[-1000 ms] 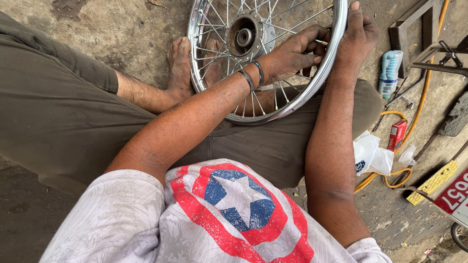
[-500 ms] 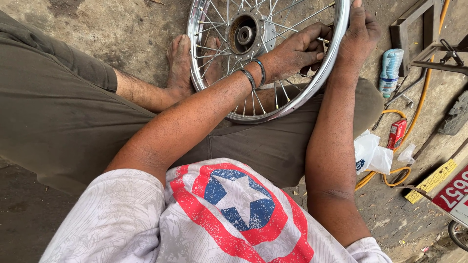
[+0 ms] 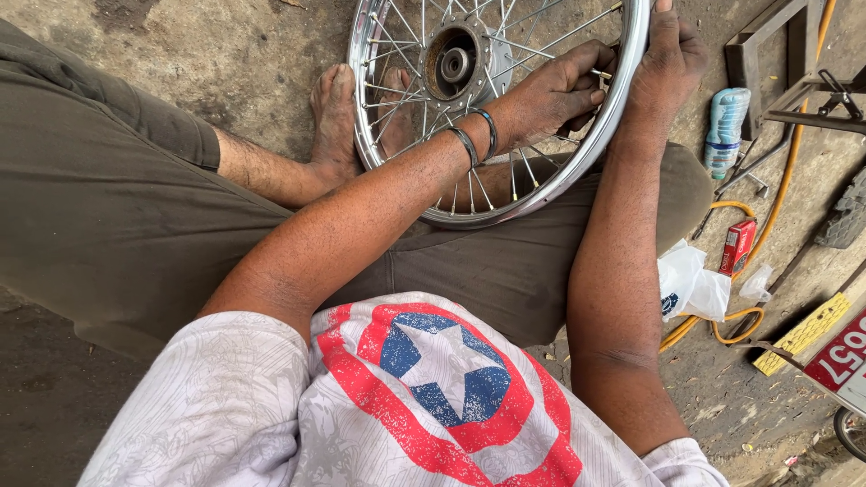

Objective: The person sits on the ground and uses a spoke wrench to tighten the nipples on a bicycle wheel. They rotate the wheel periodically to access different spokes and continue the tightening process.

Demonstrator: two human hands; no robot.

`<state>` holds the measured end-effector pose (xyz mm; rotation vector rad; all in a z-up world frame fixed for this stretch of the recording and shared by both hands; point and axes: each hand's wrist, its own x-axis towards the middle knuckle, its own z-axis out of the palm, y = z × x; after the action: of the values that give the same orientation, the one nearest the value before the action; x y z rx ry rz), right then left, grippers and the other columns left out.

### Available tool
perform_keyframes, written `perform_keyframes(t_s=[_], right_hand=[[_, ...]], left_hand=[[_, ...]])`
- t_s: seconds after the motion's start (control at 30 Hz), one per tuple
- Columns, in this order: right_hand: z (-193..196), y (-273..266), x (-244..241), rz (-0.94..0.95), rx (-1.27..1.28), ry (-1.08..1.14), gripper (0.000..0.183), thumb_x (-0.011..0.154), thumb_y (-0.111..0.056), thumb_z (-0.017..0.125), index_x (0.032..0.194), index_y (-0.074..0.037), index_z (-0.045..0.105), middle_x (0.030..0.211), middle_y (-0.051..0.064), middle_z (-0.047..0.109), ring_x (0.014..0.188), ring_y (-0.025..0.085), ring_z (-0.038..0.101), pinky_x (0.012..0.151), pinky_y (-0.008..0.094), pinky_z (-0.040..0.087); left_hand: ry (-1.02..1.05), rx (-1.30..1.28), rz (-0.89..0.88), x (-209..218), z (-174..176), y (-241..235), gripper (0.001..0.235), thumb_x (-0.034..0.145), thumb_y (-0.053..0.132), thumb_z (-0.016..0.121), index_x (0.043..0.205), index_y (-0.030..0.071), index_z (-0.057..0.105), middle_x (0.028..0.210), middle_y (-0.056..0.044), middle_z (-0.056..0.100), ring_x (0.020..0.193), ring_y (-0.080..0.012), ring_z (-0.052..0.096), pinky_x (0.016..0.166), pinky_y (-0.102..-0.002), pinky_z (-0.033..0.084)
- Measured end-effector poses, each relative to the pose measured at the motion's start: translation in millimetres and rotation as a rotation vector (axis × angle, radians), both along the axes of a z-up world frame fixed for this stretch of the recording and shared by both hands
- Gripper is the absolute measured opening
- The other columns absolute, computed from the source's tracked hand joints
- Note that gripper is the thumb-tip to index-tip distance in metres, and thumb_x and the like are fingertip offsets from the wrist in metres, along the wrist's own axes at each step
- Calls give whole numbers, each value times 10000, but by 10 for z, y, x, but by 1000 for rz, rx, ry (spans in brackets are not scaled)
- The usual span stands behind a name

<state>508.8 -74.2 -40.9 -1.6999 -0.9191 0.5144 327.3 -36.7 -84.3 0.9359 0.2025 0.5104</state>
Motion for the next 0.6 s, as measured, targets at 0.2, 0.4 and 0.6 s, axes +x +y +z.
perform_keyframes(t_s=[0.2,0.4,0.6], right_hand=[[65,24,-79,-47,-33,-28,339,1054,-286,696,847,-19,731,655,62,694,533,122,665,461,286,550],[67,33,-68,-51,-49,-71,349,1075,-268,698,862,3,754,656,61,672,537,115,631,475,276,514],[19,8,-18,-7,-17,-69,337,1079,-256,688,883,10,756,674,75,691,549,122,640,480,282,510]], left_hand=[[-184,-17,-30,-138,5,108,452,1037,142,692,1438,90,489,1074,-49,648,872,-78,676,772,-278,674],[30,13,-28,-174,175,94,455,1017,205,694,1418,112,500,842,-31,662,723,-76,649,595,-226,536],[-69,30,-50,-163,49,122,459,1010,135,709,1410,92,487,855,17,692,809,-62,705,637,-216,573]])
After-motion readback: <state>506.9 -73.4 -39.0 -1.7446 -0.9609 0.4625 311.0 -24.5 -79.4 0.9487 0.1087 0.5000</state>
